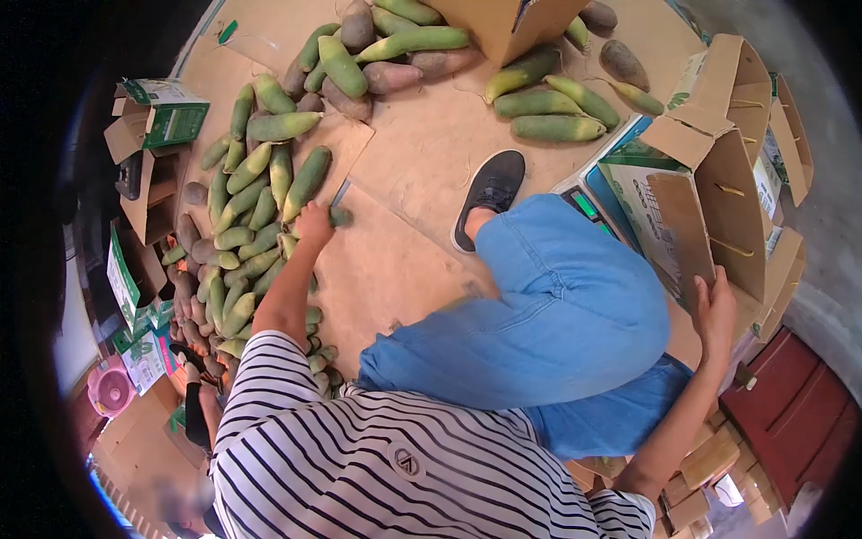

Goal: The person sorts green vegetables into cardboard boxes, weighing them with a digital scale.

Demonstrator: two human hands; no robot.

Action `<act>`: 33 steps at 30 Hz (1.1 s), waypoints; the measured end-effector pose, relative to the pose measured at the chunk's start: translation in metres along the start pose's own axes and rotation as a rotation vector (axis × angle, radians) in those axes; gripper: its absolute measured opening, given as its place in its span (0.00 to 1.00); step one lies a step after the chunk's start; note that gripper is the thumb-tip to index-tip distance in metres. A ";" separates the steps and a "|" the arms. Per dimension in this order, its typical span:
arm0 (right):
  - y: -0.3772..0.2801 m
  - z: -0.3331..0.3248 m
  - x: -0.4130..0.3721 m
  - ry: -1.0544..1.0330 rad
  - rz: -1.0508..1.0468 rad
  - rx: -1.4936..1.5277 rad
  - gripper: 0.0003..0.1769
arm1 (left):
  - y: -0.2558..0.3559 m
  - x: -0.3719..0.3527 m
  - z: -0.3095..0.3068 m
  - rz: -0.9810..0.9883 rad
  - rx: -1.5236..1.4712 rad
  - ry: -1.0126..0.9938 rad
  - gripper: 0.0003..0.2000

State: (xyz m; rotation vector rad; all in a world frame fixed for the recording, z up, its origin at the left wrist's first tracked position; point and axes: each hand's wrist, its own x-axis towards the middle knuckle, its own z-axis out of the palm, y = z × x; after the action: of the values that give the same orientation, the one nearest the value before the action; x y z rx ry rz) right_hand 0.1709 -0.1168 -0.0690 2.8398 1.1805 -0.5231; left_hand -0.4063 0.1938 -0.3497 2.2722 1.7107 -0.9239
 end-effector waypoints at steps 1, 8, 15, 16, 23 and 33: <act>0.003 0.003 0.000 0.020 -0.016 -0.006 0.28 | 0.008 0.001 -0.004 0.047 -0.035 0.035 0.20; -0.001 0.001 0.002 0.006 -0.021 0.017 0.22 | 0.154 0.013 -0.045 0.274 -0.597 0.334 0.24; 0.000 0.003 0.000 0.034 -0.042 0.078 0.18 | 0.200 0.017 -0.116 0.447 -0.792 0.611 0.19; -0.001 0.003 -0.001 0.039 -0.048 0.071 0.18 | 0.181 0.029 -0.112 0.410 -0.768 0.679 0.20; 0.000 0.006 0.000 0.016 0.016 0.056 0.19 | -0.018 0.087 -0.035 -0.186 -0.404 0.212 0.25; 0.004 0.007 0.001 0.049 0.066 0.013 0.24 | 0.005 0.045 -0.037 -0.243 -0.232 0.082 0.28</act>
State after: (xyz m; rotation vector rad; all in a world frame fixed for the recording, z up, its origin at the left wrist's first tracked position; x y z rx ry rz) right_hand 0.1718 -0.1202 -0.0764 2.9073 1.0898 -0.4620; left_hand -0.3807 0.2461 -0.3460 2.0129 2.0444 -0.6378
